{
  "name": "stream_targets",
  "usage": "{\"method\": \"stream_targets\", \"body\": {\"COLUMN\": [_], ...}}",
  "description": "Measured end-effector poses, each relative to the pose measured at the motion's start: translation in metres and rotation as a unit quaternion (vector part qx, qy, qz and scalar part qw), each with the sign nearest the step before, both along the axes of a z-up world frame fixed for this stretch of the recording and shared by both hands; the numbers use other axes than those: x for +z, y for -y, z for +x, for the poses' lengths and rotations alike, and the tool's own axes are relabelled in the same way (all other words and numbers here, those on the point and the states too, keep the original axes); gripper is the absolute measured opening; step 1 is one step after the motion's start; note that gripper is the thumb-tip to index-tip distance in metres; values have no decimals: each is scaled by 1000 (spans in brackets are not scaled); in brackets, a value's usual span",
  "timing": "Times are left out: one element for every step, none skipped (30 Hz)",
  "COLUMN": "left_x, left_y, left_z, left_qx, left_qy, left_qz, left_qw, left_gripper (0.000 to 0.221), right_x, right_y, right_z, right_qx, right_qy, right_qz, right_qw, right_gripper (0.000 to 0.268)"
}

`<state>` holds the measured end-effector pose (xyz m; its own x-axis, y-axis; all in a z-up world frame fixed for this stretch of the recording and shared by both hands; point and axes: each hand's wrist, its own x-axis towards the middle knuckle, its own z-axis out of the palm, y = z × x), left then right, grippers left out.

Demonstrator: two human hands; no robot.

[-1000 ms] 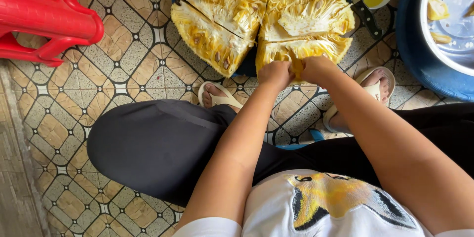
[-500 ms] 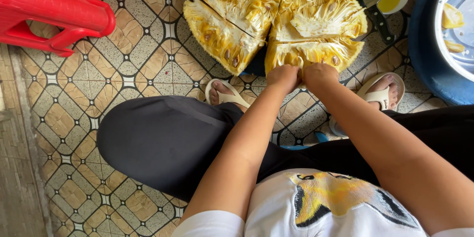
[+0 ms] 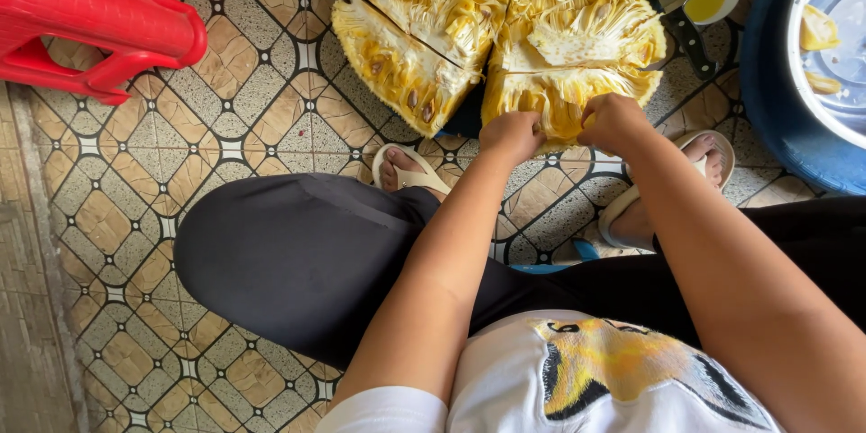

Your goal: Extracting fruit bulbs from a jackfruit using a knife and hands

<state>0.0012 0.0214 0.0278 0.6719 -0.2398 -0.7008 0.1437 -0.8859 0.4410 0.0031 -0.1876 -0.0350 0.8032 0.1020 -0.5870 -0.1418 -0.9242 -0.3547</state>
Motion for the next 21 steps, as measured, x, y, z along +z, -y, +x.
{"method": "stream_targets", "body": {"left_x": [-8, -15, -23, -20, -17, -14, -22, -29, -35, -33, -30, -27, -9, 8, 26, 25, 25, 24, 18, 13, 7], "left_y": [0, 0, 0, 0, 1, 2, 6, 7, 8, 8, 10, 12, 13, 15, 18, 30, 42, 54, 62, 71, 79], "left_z": [1, 2, 2, 1, 0, -2, -3, -2, -1, 1, 3, 7, 4, 3, 1, 0, -2, -5, -6, -9, -12], "left_qx": [1, -7, -16, -14, -17, -19, -18, -16, -14, -13, 17, 44, 42, 74, 105, 98, 60, 23, 17, 11, 6], "left_qy": [1, -12, -25, -24, -15, -6, -5, -1, 4, 4, 40, 76, 77, 110, 142, 145, 128, 109, 110, 108, 105], "left_qz": [0, 7, 15, 14, 18, 23, 21, 22, 24, 24, 5, -16, -16, -64, -113, -116, -102, -88, -91, -62, -33], "left_qw": [1000, 1000, 999, 1000, 1000, 1000, 1000, 1000, 1000, 1000, 999, 996, 996, 989, 978, 978, 985, 990, 990, 992, 994], "left_gripper": [33, 36, 39, 39, 39, 39, 39, 40, 42, 42, 36, 31, 31, 28, 28, 28, 36, 43, 43, 47, 51], "right_x": [-5, -10, -15, -6, 4, 13, 29, 46, 62, 68, 74, 80, 84, 87, 91, 90, 89, 88, 85, 82, 78], "right_y": [5, 10, 15, 20, 25, 30, 28, 25, 21, 19, 18, 17, 20, 25, 30, 34, 39, 44, 49, 56, 62], "right_z": [2, 4, 6, 12, 19, 25, 25, 27, 30, 31, 32, 33, 37, 40, 43, 44, 45, 44, 46, 46, 46], "right_qx": [1, -2, -5, -4, 14, 31, 32, -48, -127, -126, -178, -231, -231, -272, -309, -312, -350, -387, -391, -430, -469], "right_qy": [1, 0, -1, 0, 2, 4, 5, -26, -56, -55, -78, -99, -98, -130, -160, -153, -173, -194, -188, -176, -164], "right_qz": [0, 11, 22, 21, 20, 18, 16, 116, 215, 216, 296, 374, 375, 458, 535, 536, 561, 583, 583, 557, 530], "right_qw": [1000, 1000, 1000, 1000, 1000, 999, 999, 992, 967, 967, 935, 893, 893, 836, 770, 769, 730, 688, 687, 688, 687], "right_gripper": [29, 33, 38, 38, 38, 40, 40, 49, 59, 59, 67, 76, 76, 59, 44, 44, 46, 48, 48, 49, 50]}}
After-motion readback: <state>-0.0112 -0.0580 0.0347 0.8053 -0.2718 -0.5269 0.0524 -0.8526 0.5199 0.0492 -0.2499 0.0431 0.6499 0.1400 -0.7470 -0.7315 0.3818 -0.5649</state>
